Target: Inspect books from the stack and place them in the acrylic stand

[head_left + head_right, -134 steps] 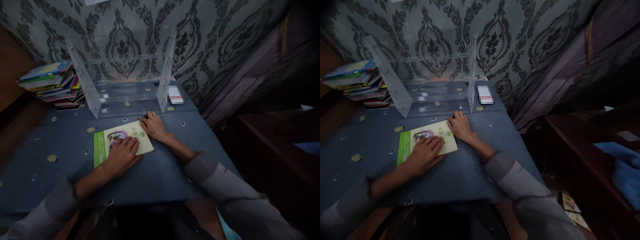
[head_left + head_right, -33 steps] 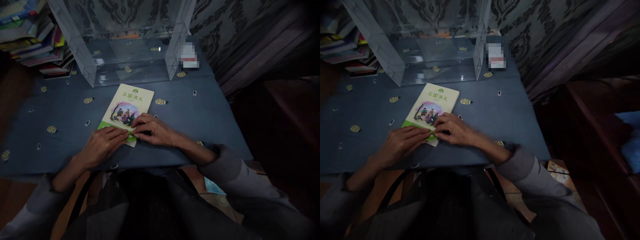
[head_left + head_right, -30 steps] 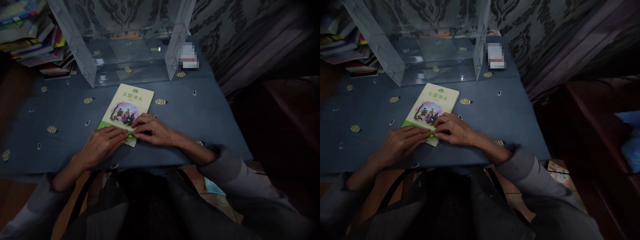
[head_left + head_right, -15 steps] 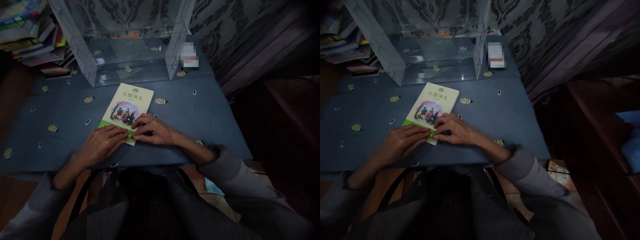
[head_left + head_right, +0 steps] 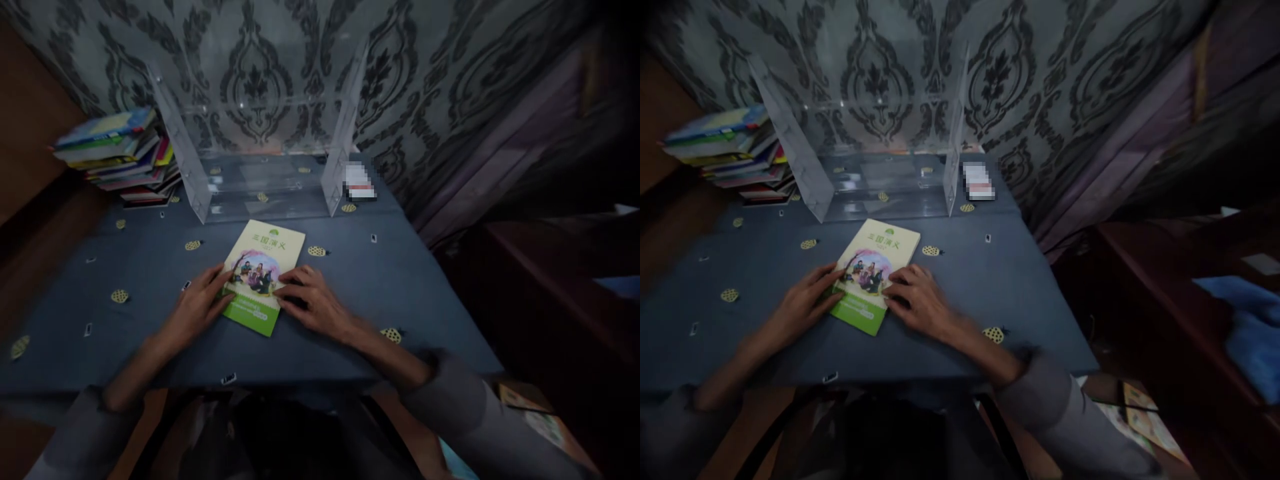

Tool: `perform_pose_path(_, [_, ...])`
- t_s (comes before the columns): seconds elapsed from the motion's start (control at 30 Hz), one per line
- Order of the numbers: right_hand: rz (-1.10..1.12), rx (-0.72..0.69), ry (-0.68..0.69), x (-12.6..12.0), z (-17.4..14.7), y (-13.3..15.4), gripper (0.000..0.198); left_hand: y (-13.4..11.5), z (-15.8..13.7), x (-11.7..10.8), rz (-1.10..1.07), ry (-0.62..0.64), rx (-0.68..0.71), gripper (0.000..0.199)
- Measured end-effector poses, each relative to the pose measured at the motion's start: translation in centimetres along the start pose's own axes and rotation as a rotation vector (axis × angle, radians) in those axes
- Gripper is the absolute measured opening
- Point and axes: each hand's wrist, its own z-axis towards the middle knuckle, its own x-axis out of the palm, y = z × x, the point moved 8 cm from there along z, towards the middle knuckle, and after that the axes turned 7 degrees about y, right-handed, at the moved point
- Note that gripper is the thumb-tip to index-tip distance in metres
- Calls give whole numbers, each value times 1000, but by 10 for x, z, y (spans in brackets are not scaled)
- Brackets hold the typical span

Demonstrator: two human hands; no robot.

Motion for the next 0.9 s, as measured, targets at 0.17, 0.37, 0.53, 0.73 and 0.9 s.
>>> perform_pose_path(0.17, [7,-9,-28,-5,3,-6,18,-15,-14,2,-72,-42,17,31])
perform_pose_path(0.37, [-45,19,-32,-6,4,-10,22,-36,-7,2,34,-8,17,27])
perform_pose_path(0.53, [-143,47,-21,-4,5,-7,31,-31,18,4,152,-22,57,31])
perform_pose_path(0.73, [-241,104,37,-3,16,-17,39,-12,48,10,144,30,54,35])
perform_pose_path(0.9, [-273,147,59,-5,31,-35,43,-2,72,10,132,25,14,34])
